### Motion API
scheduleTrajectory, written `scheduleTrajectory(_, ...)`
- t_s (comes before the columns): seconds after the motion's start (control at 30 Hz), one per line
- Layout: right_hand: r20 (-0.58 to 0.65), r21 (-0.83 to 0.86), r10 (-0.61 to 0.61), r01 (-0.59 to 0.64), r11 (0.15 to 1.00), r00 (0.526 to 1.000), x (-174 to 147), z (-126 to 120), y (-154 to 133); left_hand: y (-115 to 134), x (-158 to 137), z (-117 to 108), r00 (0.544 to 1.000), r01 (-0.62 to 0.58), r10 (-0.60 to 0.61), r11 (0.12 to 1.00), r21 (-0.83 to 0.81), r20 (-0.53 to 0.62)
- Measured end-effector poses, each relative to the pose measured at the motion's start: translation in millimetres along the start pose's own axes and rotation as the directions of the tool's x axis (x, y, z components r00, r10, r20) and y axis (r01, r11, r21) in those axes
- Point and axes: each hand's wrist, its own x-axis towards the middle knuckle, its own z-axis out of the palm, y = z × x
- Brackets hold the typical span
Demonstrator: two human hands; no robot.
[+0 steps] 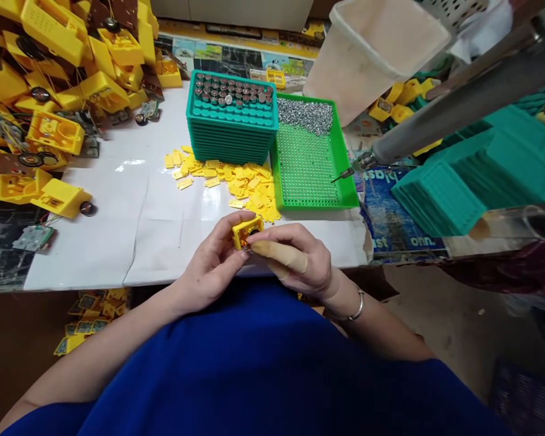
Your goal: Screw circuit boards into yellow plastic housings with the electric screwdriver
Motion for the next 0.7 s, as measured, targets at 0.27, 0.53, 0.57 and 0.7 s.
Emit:
scheduleTrajectory(0.27, 0.058, -0.013, -0.044, 0.045, 0.999, 0.997, 11.5, 0.3, 1.6, -3.9, 1.4, -2.3, 0.977, -0.214, 0.199, 0.907, 0.362, 0.079)
scheduleTrajectory(0.53, -0.177, -0.191, -0.029, -0.005, 0.982, 0.984, 5.5, 6.4, 4.4, -16.0, 4.3, -5.5, 0.937, -0.348, 0.32, 0.843, 0.409, 0.138)
scheduleTrajectory(0.57, -0.175, -0.156, 0.001, -0.029, 0.987, 0.985, 5.7, 7.0, 4.4, -17.1, 4.5, -5.5, 0.937, -0.348, 0.321, 0.848, 0.4, 0.135)
scheduleTrajectory(0.7, -0.164, -0.083, 0.074, -0.088, 0.993, 0.984, 5.5, 10.3, 4.9, -18.4, 5.9, -5.1, 0.933, -0.361, 0.335, 0.855, 0.372, 0.134)
